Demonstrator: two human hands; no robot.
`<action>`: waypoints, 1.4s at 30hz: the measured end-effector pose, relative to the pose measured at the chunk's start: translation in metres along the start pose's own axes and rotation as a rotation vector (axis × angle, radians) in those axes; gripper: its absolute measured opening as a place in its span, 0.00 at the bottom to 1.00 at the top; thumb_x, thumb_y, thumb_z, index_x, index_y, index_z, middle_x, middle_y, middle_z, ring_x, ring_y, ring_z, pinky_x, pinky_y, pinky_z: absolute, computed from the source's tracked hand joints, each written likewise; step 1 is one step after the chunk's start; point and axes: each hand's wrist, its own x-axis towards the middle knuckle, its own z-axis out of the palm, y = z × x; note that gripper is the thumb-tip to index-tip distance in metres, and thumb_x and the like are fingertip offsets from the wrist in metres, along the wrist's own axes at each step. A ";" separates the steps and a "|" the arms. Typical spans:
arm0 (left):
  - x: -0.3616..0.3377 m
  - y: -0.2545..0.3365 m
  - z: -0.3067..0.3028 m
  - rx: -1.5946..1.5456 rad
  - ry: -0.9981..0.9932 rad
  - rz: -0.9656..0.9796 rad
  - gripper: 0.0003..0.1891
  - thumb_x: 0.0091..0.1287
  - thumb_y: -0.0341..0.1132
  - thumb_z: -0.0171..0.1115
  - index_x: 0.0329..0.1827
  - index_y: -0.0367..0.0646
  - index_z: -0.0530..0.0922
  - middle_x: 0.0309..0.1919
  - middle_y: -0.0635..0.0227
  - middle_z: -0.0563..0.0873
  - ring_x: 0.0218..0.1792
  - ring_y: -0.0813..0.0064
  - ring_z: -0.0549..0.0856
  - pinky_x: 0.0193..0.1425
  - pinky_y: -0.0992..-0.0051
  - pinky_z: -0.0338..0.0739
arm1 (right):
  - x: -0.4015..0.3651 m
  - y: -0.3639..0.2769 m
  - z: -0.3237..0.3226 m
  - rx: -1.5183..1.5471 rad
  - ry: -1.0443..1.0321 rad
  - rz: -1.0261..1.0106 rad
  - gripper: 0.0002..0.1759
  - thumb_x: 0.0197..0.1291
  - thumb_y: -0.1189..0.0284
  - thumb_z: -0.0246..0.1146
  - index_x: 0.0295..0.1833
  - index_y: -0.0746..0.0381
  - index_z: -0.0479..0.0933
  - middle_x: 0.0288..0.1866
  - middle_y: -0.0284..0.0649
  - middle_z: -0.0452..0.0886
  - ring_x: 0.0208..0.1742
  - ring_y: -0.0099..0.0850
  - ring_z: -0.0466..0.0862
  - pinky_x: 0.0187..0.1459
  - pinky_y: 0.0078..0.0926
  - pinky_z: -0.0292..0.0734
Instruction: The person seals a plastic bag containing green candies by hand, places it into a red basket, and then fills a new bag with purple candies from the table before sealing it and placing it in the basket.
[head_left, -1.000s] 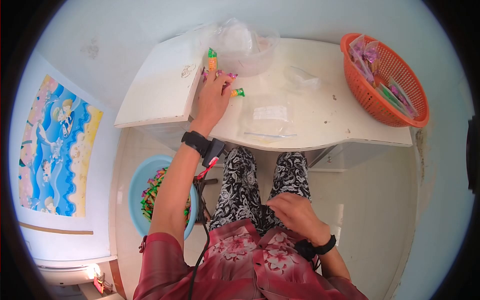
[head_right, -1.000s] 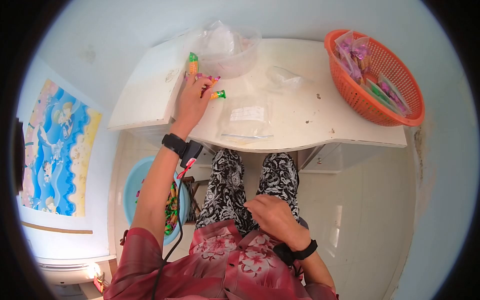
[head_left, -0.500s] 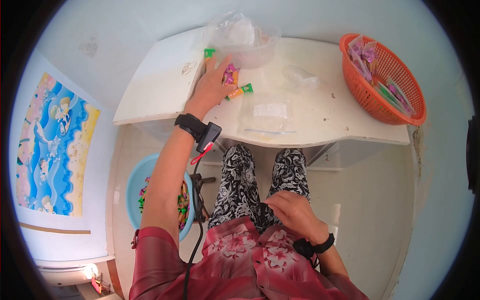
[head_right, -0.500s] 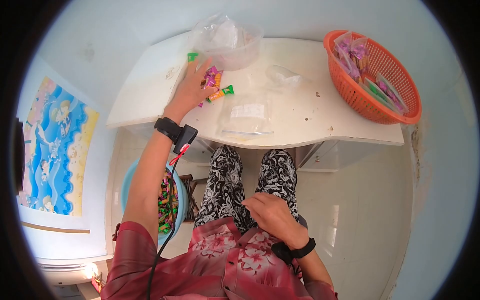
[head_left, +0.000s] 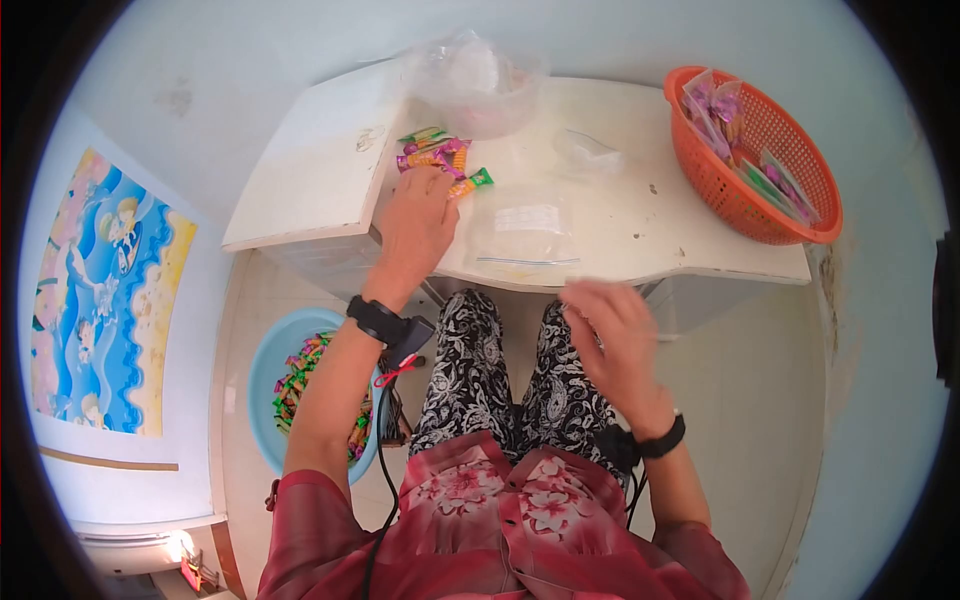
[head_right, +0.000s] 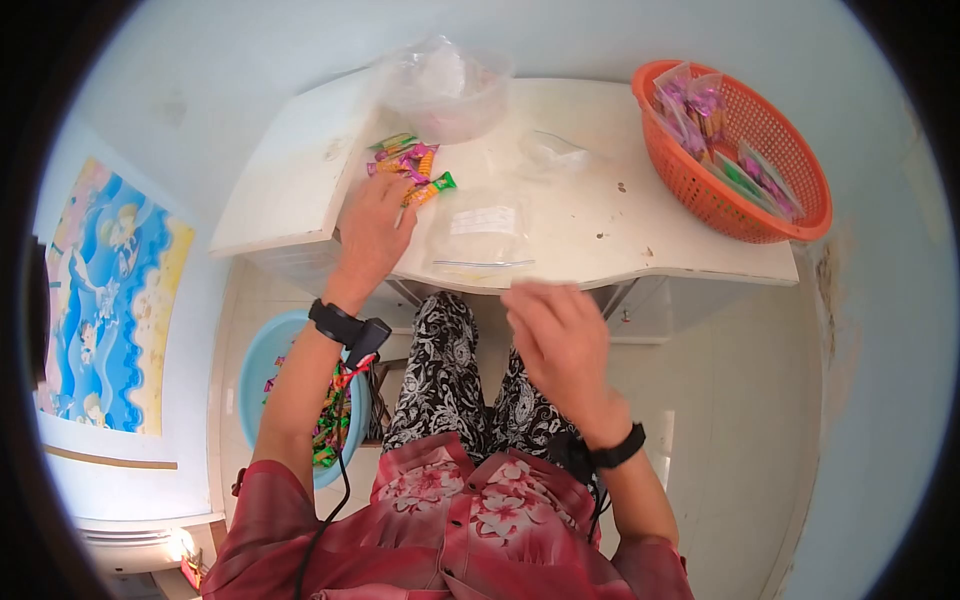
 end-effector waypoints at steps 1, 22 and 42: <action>-0.003 0.004 0.004 -0.007 -0.010 -0.003 0.18 0.71 0.33 0.73 0.62 0.39 0.86 0.62 0.54 0.86 0.66 0.48 0.84 0.67 0.54 0.82 | 0.014 0.004 0.003 -0.084 0.041 -0.022 0.19 0.63 0.76 0.75 0.60 0.58 0.87 0.60 0.42 0.90 0.59 0.46 0.87 0.55 0.43 0.82; 0.028 -0.001 0.015 0.093 0.063 -0.046 0.10 0.70 0.35 0.73 0.49 0.43 0.85 0.46 0.61 0.87 0.51 0.54 0.87 0.53 0.56 0.85 | 0.009 0.077 0.024 -0.246 0.165 0.100 0.08 0.64 0.77 0.75 0.48 0.60 0.89 0.54 0.38 0.92 0.53 0.43 0.87 0.55 0.41 0.82; 0.000 -0.006 0.005 0.255 -0.161 -0.182 0.11 0.71 0.32 0.70 0.54 0.41 0.86 0.52 0.57 0.87 0.53 0.53 0.88 0.55 0.57 0.86 | 0.003 0.073 0.016 -0.050 0.203 0.177 0.18 0.63 0.79 0.75 0.59 0.63 0.87 0.65 0.42 0.90 0.62 0.46 0.86 0.63 0.42 0.84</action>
